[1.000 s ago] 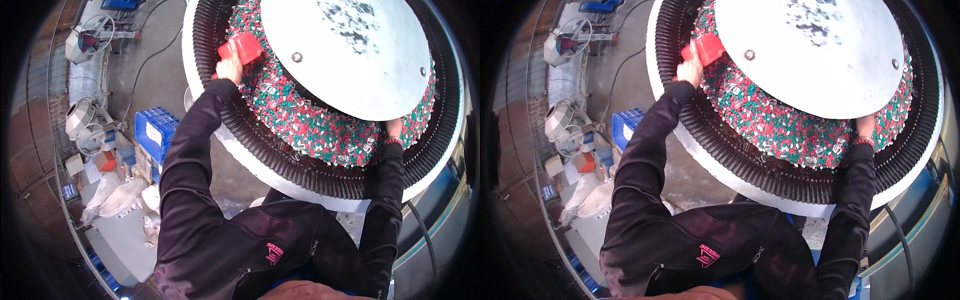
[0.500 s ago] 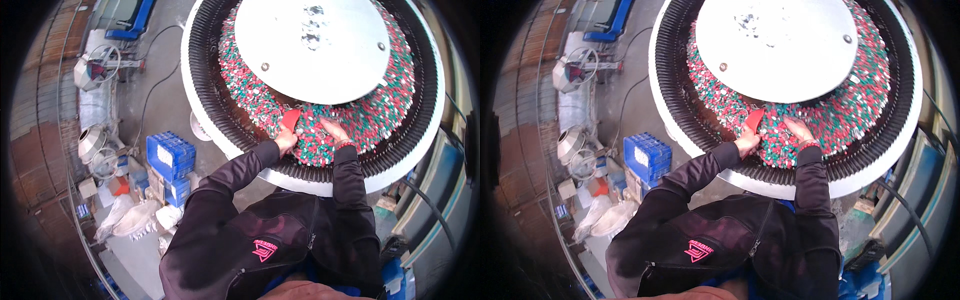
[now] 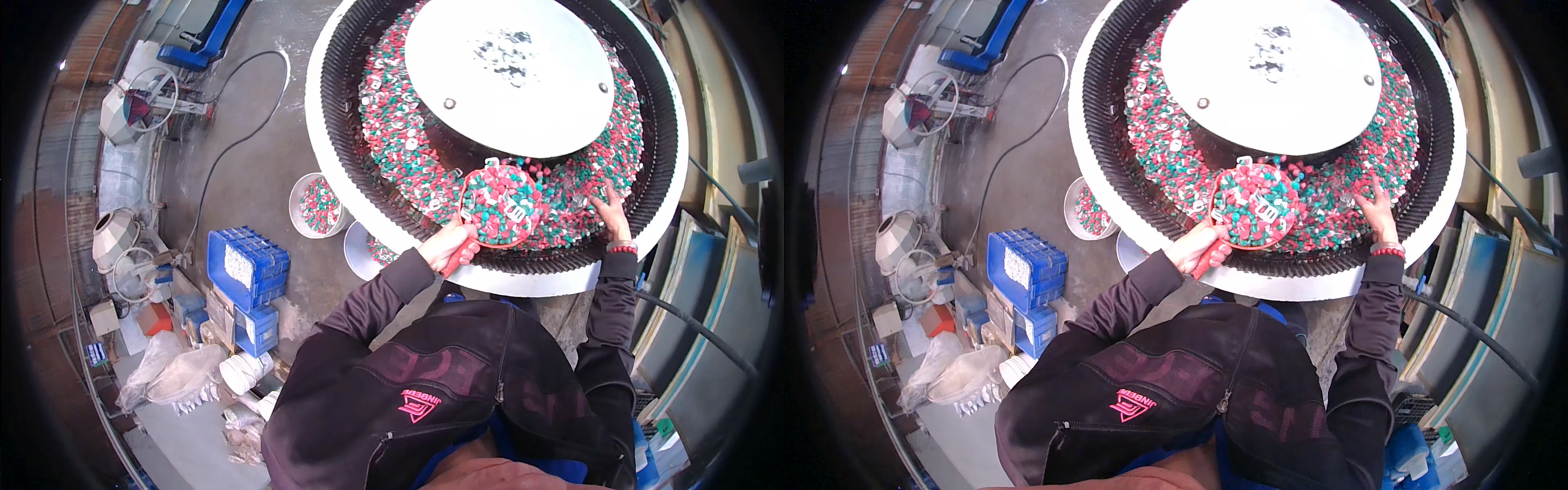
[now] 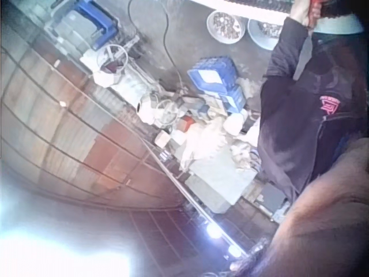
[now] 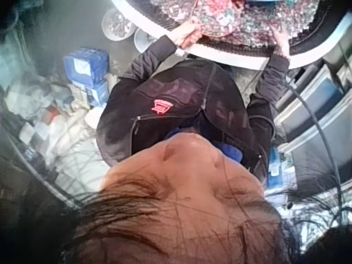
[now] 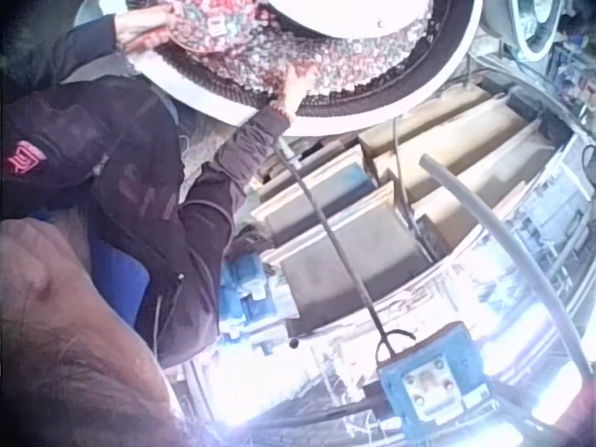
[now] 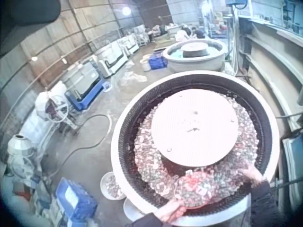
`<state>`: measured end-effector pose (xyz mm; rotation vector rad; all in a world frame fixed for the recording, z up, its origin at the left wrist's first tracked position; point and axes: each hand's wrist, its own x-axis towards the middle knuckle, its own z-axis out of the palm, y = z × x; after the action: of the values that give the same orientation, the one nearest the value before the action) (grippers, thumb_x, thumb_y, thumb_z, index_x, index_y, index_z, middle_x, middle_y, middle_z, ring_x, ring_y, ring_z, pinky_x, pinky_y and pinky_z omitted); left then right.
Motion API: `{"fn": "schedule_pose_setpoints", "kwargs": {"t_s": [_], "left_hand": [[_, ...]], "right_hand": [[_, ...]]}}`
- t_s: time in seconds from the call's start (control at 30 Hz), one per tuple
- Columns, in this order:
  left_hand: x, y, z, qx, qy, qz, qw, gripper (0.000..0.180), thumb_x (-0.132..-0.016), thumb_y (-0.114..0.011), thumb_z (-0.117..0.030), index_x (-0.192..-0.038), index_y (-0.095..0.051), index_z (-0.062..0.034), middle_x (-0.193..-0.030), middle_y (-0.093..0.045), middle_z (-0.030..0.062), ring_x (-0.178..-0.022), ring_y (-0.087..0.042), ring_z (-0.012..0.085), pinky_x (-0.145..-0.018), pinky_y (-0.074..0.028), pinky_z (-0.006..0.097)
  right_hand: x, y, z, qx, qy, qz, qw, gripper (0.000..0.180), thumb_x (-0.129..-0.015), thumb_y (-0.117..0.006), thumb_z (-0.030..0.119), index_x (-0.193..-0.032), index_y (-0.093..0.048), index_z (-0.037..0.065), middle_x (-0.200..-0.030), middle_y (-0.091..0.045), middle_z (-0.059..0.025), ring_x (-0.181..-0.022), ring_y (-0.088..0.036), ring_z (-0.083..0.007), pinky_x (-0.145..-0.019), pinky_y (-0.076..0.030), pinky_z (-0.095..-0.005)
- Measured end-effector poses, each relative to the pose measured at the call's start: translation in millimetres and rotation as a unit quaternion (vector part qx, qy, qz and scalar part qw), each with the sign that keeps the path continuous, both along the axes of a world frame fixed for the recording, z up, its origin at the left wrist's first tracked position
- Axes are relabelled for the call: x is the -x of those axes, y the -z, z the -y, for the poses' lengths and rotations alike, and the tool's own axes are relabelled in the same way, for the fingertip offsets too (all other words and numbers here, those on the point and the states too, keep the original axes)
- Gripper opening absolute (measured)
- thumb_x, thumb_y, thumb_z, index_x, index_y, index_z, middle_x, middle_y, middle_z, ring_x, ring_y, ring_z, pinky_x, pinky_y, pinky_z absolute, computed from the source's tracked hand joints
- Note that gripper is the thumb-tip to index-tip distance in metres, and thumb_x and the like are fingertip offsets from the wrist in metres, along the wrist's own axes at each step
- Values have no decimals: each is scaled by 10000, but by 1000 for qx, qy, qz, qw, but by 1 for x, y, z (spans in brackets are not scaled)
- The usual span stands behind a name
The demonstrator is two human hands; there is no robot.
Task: The person scoops mixed red, green, and white plastic pellets from a rotating drum using a red scoop and transfers them into white buckets. The person repeatedly fills buckets and moves them aside to continue the process.
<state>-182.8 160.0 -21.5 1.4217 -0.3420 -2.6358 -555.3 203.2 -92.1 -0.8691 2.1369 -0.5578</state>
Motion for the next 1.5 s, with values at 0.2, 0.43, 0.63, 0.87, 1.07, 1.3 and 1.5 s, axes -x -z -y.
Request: {"fn": "schedule_pose_setpoints", "kwargs": {"t_s": [0.2,0.43,0.63,0.87,1.07,1.3,1.5], "left_hand": [[-83,-53,-21,43,-93,-44,994,146,-826,-459,-62,-894,-347,-127,-602,-410,11,-448,-390,84,-364,-331,212],[-214,-99,-56,103,-194,10,976,139,-804,-465,-81,-916,-383,-79,-615,-398,9,-459,-376,72,-376,-321,209],[-314,-106,-98,136,-278,124,943,94,-818,-462,-81,-850,-375,-93,-615,-417,19,-447,-373,67,-390,-332,203],[-373,-12,-138,273,-352,343,827,612,-816,-481,-37,-1353,-192,-95,-715,-482,28,-484,-431,84,-417,-375,205],[-391,99,-154,408,-6,654,638,943,-726,-562,-30,-1410,33,-288,-875,-622,239,-785,-605,417,-665,-477,473],[-384,136,-151,464,-54,710,526,818,-756,-563,44,-1384,-209,-342,-869,-492,153,-803,-555,364,-697,-450,462],[-365,71,-107,408,-256,596,643,898,-738,-593,15,-1416,-61,-235,-1016,-555,183,-850,-591,216,-712,-477,355]], "right_hand": [[-14,-13,-14,122,99,145,977,811,-785,-619,147,-1431,-139,254,-1429,-252,-151,-1057,-501,-258,-745,-487,-328],[-41,-23,-7,112,143,122,976,789,-809,-610,238,-1425,-123,309,-1416,-270,-157,-1222,-346,-391,-764,-372,-655],[-47,-4,-16,240,211,248,915,448,-908,-352,34,-1345,-270,-17,-1207,-477,-278,-1019,-574,-347,-885,-490,-360],[-44,-23,-28,244,224,176,927,689,-869,-386,-26,-1410,23,95,-1306,-349,-289,-1081,-507,-400,-819,-520,-451],[-46,-64,-33,223,205,144,942,596,-881,-463,55,-1386,-148,86,-1314,-358,-246,-1128,-467,-392,-830,-509,-482],[-32,-83,-35,223,204,121,946,518,-918,-441,125,-1380,-209,89,-1318,-356,-233,-1153,-441,-394,-894,-460,-515],[-8,-76,-41,208,223,137,943,536,-912,-450,113,-1385,-198,87,-1305,-374,-224,-1150,-455,-369,-891,-474,-480]]}}
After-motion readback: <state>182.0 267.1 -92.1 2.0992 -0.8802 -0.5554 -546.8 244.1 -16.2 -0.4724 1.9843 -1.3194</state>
